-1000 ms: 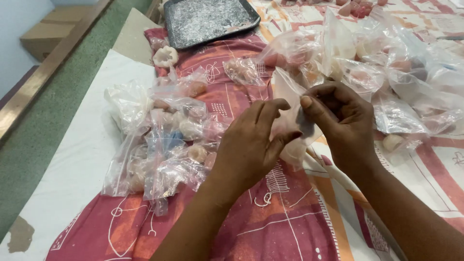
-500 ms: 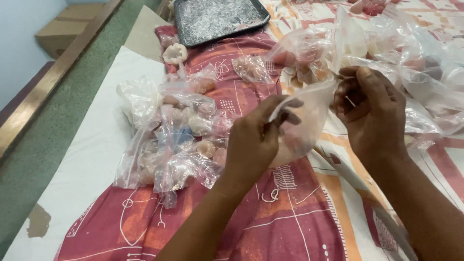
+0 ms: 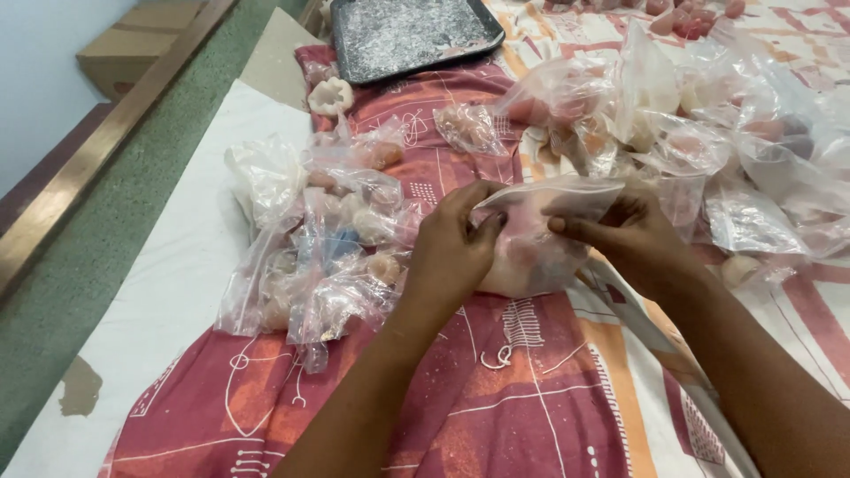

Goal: Organizing small items into plastic bags and placing them into a cardboard box.

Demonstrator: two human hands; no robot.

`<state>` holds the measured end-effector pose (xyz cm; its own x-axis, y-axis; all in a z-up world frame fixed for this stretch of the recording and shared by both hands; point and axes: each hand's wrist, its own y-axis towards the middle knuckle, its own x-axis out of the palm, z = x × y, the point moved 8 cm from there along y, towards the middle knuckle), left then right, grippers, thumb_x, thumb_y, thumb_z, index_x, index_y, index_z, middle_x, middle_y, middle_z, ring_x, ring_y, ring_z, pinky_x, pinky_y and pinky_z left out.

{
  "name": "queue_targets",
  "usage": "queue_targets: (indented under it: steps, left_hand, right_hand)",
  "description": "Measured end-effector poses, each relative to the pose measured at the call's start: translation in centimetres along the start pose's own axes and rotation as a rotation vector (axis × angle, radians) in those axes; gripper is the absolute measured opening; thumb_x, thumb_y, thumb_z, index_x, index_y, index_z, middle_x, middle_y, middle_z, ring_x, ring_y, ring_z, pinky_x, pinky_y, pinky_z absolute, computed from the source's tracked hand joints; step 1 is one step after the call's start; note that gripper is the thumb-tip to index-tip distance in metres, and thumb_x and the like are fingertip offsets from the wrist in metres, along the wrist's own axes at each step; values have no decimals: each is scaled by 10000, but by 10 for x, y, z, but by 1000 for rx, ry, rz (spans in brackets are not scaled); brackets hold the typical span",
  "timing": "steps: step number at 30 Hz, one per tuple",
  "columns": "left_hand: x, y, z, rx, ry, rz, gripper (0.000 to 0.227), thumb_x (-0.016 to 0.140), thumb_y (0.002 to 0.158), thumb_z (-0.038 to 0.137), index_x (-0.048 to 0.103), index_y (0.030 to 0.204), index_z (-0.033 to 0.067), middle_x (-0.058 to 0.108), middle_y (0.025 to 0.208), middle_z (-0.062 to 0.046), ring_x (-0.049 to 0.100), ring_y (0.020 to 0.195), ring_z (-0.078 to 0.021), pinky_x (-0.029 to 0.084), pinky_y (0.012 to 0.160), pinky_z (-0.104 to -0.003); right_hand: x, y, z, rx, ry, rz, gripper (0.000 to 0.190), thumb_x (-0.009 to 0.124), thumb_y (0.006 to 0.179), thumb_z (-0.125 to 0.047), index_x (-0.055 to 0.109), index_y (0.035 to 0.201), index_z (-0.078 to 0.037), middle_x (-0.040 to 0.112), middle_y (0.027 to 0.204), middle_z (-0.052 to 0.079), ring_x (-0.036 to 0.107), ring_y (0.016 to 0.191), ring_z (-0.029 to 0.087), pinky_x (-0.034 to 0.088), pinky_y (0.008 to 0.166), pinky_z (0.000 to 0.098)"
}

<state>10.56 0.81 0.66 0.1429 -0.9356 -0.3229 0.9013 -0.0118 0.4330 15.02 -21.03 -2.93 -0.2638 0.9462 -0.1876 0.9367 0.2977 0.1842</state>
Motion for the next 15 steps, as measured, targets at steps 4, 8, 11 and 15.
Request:
queue_targets:
  steps: [4, 8, 11, 15]
  left_hand:
    - [-1, 6, -20, -82, -167, -49, 236, 631, 993, 45, 729, 1196, 115, 805, 1010, -84, 752, 830, -129, 594, 707, -284]
    - [3, 9, -27, -144, -409, -159, 349, 552, 998, 32, 605, 1310, 179, 741, 1104, -15, 728, 852, -106, 642, 730, -255]
    - [3, 8, -33, -120, -482, -185, 264, 534, 1007, -16, 644, 1207, 116, 716, 1078, -14, 699, 878, -94, 583, 709, -248]
    - [4, 9, -48, 3, -518, -237, 309, 464, 922, -107, 705, 1065, 24, 734, 1000, -58, 669, 901, -95, 547, 781, -244]
  right_hand:
    - [-1, -1, -2, 23, -20, -13, 251, 775, 874, -93, 794, 1120, -45, 770, 916, 27, 648, 776, 83, 515, 674, 263]
    - [-3, 0, 3, 17, 65, -68, 237, 766, 877, -65, 785, 1110, -22, 747, 917, 31, 647, 788, 90, 521, 670, 253]
    - [0, 0, 4, -52, 135, -169, 187, 743, 917, -37, 792, 1096, -13, 716, 934, 46, 648, 800, 105, 525, 662, 251]
    - [3, 0, 8, -121, 183, -278, 129, 724, 913, -5, 788, 1024, -15, 708, 1096, 51, 674, 887, 122, 541, 722, 259]
